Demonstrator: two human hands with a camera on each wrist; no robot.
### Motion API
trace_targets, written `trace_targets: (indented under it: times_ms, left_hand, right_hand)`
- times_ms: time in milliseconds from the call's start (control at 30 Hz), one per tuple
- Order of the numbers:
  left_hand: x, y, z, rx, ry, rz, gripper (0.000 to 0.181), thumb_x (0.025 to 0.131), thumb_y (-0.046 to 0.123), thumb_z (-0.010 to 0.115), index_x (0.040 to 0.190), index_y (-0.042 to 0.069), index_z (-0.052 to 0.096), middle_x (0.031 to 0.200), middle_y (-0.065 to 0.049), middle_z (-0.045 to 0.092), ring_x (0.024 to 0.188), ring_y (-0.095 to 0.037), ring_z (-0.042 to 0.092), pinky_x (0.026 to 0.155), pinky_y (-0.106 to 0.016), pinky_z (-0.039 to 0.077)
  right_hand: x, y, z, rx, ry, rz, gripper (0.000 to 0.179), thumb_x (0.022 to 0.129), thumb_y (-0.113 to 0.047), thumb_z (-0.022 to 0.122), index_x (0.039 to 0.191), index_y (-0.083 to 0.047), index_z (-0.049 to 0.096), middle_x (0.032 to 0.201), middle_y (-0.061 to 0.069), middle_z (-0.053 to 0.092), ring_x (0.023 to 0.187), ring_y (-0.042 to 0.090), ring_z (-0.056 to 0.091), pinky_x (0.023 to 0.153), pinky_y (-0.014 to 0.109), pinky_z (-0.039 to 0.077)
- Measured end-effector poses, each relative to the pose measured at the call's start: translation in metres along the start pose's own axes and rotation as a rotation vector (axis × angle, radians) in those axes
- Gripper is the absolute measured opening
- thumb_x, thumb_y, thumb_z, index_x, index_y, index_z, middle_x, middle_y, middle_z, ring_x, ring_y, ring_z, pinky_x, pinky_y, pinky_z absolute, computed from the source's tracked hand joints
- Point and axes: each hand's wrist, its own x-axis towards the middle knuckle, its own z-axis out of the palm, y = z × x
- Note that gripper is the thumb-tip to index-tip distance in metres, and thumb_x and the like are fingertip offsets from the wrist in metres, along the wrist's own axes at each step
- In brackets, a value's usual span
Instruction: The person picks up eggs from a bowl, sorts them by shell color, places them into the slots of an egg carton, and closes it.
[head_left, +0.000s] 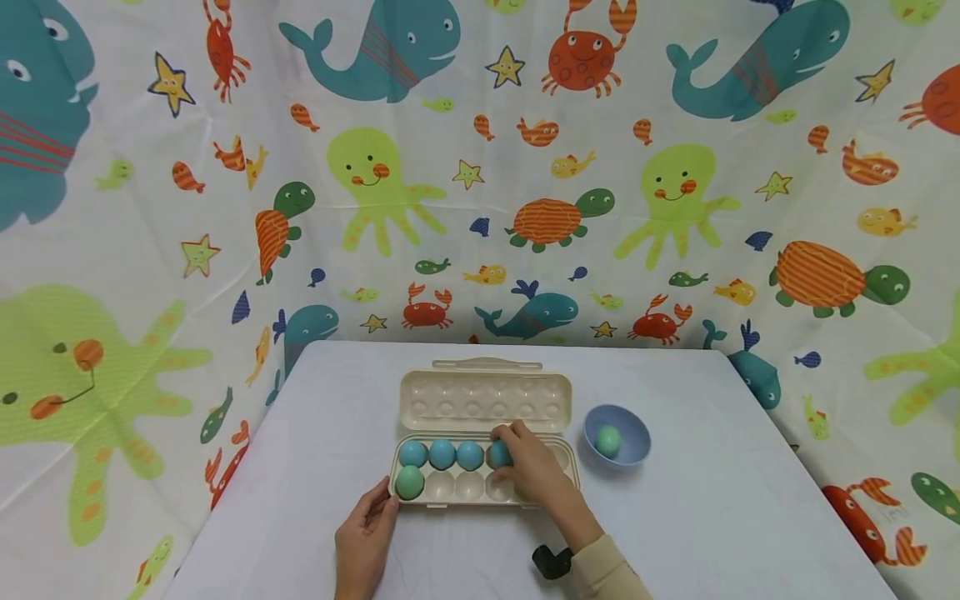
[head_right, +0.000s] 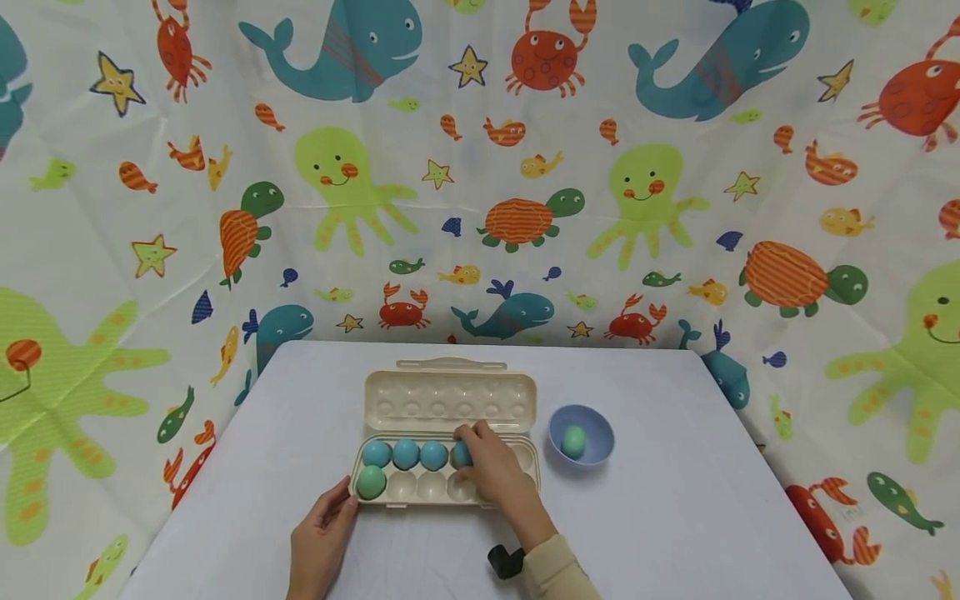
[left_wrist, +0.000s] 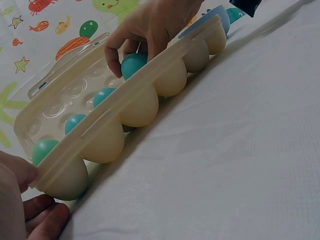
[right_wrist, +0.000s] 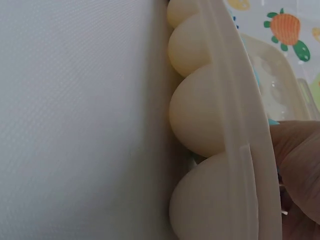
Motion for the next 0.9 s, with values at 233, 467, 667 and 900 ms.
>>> trace_targets:
  times_ms: [233, 467, 667, 900]
  left_hand:
    - [-0.0001, 0.0004, 0.0010, 0.039, 0.003, -0.007, 0.038, 0.096, 0.019, 0.068, 0.132, 0.009, 0.064, 0.124, -0.014, 0.071, 0.097, 0.011, 0.060, 0.081, -0.005, 0.053]
    - [0.0005, -0.0003, 0.0022, 0.065, 0.010, -0.021, 0.037, 0.096, 0.018, 0.068, 0.132, 0.009, 0.065, 0.124, -0.014, 0.071, 0.098, 0.005, 0.064, 0.080, -0.008, 0.055]
    - [0.0015, -0.0002, 0.0023, 0.062, -0.010, -0.048, 0.038, 0.097, 0.017, 0.066, 0.134, 0.010, 0.063, 0.127, -0.013, 0.070, 0.096, 0.012, 0.060, 0.082, -0.009, 0.055]
    - [0.0015, -0.0001, 0.0021, 0.052, -0.019, -0.049, 0.038, 0.097, 0.016, 0.066, 0.134, 0.009, 0.063, 0.127, -0.014, 0.070, 0.095, 0.013, 0.059, 0.083, -0.009, 0.055]
  right_hand:
    - [-0.0005, -0.0021, -0.0002, -0.012, -0.046, -0.032, 0.054, 0.073, -0.029, 0.086, 0.119, -0.020, 0.058, 0.103, -0.002, 0.051, 0.090, 0.013, 0.056, 0.078, 0.032, 0.055]
    - [-0.0007, -0.0031, 0.0012, -0.003, -0.054, -0.052, 0.049, 0.075, -0.025, 0.085, 0.115, -0.018, 0.058, 0.099, -0.003, 0.047, 0.086, 0.009, 0.048, 0.075, 0.026, 0.051]
    - [-0.0029, -0.0018, 0.0013, -0.009, -0.013, -0.059, 0.047, 0.080, -0.025, 0.082, 0.121, -0.016, 0.061, 0.105, 0.001, 0.050, 0.086, 0.012, 0.056, 0.077, 0.029, 0.055]
    - [-0.0085, -0.0034, -0.0026, -0.032, -0.001, -0.043, 0.048, 0.085, -0.022, 0.080, 0.128, -0.013, 0.061, 0.108, 0.004, 0.053, 0.086, 0.015, 0.061, 0.078, 0.031, 0.057]
